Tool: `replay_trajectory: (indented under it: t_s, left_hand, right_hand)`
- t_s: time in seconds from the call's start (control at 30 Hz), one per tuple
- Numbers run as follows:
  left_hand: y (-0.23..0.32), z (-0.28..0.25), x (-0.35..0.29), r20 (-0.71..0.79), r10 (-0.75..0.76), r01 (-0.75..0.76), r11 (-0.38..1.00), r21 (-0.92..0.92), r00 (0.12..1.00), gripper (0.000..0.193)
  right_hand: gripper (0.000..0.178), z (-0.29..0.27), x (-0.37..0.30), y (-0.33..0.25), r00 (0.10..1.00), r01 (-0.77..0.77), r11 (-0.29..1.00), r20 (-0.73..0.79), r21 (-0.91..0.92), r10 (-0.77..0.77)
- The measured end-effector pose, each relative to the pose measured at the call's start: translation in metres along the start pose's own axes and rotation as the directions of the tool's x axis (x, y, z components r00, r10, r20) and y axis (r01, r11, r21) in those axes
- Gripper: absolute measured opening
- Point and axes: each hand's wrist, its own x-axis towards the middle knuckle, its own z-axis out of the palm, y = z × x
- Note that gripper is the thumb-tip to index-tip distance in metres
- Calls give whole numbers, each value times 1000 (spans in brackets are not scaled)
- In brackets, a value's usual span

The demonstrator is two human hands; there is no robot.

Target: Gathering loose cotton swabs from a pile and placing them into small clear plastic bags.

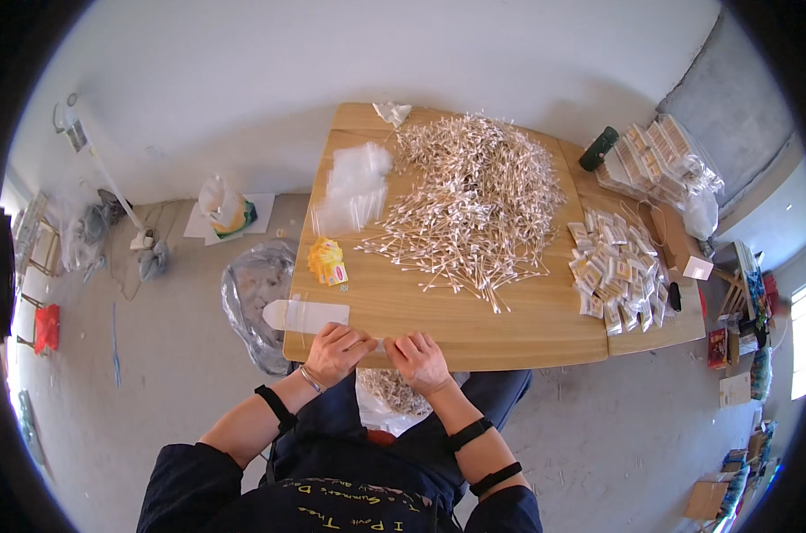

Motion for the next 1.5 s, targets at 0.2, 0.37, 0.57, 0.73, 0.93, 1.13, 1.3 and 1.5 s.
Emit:
replay_trajectory:
  t_s: [0.2,0.37,0.57,0.73,0.93,1.13,1.3,1.5]
  left_hand:
    - [6,1,4,-9,-35,35,999,35,999,24]
    - [5,7,0,-29,-1,3,999,37,1000,25]
    - [6,8,1,-30,7,-6,1000,15,1000,25]
    - [9,12,0,32,-226,228,963,-141,974,25]
    - [3,12,3,212,-452,492,700,-517,866,19]
    - [4,15,9,272,-546,600,618,-508,793,16]
    - [-1,24,2,349,-619,681,448,-579,704,14]
    - [-14,36,-3,633,-598,759,-62,-648,492,10]
  right_hand:
    - [24,-8,6,2,999,14,1000,48,4,-15]
    - [27,-2,-1,0,999,39,998,8,-40,-39]
    - [27,-2,-2,-2,997,65,995,-30,-82,-68]
    - [24,2,-7,-3,985,-164,976,70,142,155]
    - [27,2,7,-9,872,-484,765,159,425,463]
    - [12,11,7,-3,825,-547,641,218,537,521]
    - [6,17,6,3,791,-596,553,309,582,527]
    - [6,29,7,23,611,-739,65,627,670,484]
